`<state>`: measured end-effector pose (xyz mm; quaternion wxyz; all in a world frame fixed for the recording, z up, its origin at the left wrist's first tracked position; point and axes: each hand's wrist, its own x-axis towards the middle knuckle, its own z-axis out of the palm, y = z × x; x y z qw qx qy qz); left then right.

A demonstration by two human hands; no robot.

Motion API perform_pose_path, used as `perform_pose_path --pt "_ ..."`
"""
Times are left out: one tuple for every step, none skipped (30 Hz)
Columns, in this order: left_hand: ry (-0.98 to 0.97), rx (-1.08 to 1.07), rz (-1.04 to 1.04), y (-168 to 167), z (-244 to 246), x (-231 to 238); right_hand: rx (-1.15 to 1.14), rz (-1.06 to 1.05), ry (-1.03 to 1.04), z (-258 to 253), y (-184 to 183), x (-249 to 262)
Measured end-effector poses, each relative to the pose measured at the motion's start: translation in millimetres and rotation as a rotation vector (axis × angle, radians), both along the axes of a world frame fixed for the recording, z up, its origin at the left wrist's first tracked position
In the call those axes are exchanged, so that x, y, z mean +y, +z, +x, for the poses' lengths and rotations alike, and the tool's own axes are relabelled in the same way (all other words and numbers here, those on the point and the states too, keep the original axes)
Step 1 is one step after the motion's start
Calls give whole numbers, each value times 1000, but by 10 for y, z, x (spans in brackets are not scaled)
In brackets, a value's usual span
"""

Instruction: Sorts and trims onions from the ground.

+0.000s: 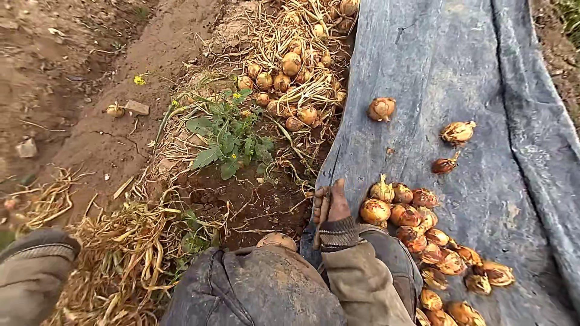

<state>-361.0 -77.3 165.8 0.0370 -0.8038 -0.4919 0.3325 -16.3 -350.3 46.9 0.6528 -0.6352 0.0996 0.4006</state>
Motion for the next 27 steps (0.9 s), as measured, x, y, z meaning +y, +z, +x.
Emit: perform_pose_path --pt "-111 -248 -26 -313 -269 327 37 -20 49 -50 7 41" --pt "-91 -345 -60 -550 -184 491 64 -44 97 -108 18 86" --pt "-38 -346 -128 -665 158 492 82 -69 133 -148 7 124" --pt "1 -305 -244 -681 644 379 82 -94 168 -183 2 152" --pt "-49 -299 -329 -761 1103 240 72 -120 192 -214 2 163" --pt "-164 -367 -351 -951 1479 106 60 -144 204 -234 1 159" --pt "-282 -467 -316 -1209 1794 21 49 -158 223 -239 -4 148" --pt "-319 -483 -295 -1368 2094 -21 35 -160 238 -248 -15 129" --pt "-282 -456 -272 -1464 2335 -31 24 -160 236 -263 -33 100" --pt "-208 -436 -246 -1542 2504 -2 16 -157 234 -264 -46 69" --pt "-150 -446 -194 -1623 2607 59 12 -152 233 -249 -52 39" --pt "-117 -463 -147 -1671 2664 110 10 -152 218 -228 -50 23" --pt "-108 -486 -105 -1681 2679 139 13 -157 195 -207 -47 31" --pt "-103 -503 -82 -1640 2670 142 25 -167 182 -191 -40 50" --pt "-77 -452 -132 -1479 2665 129 43 -178 177 -189 -36 74" --pt "-29 -284 -296 -1183 2702 138 50 -185 189 -201 -36 101" --pt "-43 -191 -359 -1072 2704 163 50 -185 211 -219 -46 132" --pt "-104 -240 -290 -1187 2637 179 47 -183 236 -232 -59 159" --pt "-176 -371 -151 -1466 2549 207 43 -183 259 -245 -76 176" --pt "-201 -363 -130 -1600 2535 243 38 -190 281 -260 -94 180" --pt "-208 -299 -157 -1645 2543 269 33 -195 299 -278 -111 171" --pt "-234 -251 -172 -1671 2531 295 27 -197 310 -290 -120 160" --pt "-261 -226 -180 -1669 2501 309 20 -198 314 -294 -129 151" --pt "-287 -229 -175 -1645 2440 292 14 -206 318 -291 -133 139" --pt "-296 -267 -181 -1602 2334 243 6 -219 323 -283 -140 128" --pt "-292 -380 -173 -1583 2164 188 -4 -235 334 -277 -152 122" --pt "-288 -573 -148 -1622 1937 127 -19 -253 360 -281 -168 123"
